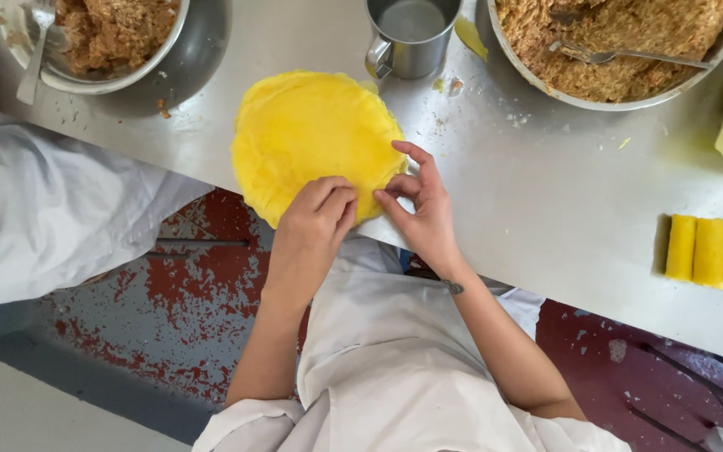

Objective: Peeling thin yellow wrappers, adding meat filling using a fork, and rolling them into lumpia rolls on a stainless steel table.

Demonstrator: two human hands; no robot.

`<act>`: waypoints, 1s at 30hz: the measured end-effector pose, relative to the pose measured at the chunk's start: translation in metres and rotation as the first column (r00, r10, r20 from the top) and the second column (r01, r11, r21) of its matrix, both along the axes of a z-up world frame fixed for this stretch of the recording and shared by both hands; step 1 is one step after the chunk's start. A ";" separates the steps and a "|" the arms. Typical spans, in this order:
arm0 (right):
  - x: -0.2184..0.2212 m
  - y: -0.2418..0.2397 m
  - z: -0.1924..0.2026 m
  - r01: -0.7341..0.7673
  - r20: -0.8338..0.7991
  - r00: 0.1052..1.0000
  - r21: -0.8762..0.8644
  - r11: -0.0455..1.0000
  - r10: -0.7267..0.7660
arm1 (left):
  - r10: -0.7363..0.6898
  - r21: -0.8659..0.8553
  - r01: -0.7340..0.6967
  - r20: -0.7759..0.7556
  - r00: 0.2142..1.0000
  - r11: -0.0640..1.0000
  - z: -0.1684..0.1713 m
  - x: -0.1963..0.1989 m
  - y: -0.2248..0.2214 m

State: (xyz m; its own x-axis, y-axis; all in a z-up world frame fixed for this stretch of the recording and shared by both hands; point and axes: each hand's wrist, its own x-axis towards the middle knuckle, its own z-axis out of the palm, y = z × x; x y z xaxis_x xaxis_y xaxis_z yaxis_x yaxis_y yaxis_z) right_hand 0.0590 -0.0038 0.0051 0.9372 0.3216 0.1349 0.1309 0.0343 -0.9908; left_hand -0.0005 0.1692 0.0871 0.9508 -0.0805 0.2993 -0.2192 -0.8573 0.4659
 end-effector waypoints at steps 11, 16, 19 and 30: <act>-0.002 0.003 0.001 -0.014 0.045 0.999 -0.028 1.000 0.015 | 0.006 0.156 -0.037 0.199 0.980 0.987 -0.031 -0.003 -0.003; -0.006 0.007 0.001 0.019 0.060 0.998 -0.101 0.995 -0.013 | 0.019 0.167 -0.062 0.247 0.969 0.984 -0.033 0.007 -0.001; -0.007 0.006 0.000 0.013 0.076 0.997 -0.124 0.992 -0.004 | 0.055 0.162 -0.093 0.226 0.973 0.982 -0.030 0.013 -0.001; -0.009 0.005 0.007 0.016 0.121 0.993 -0.184 0.983 0.006 | -0.047 0.017 0.045 0.154 0.987 0.999 0.002 0.007 0.003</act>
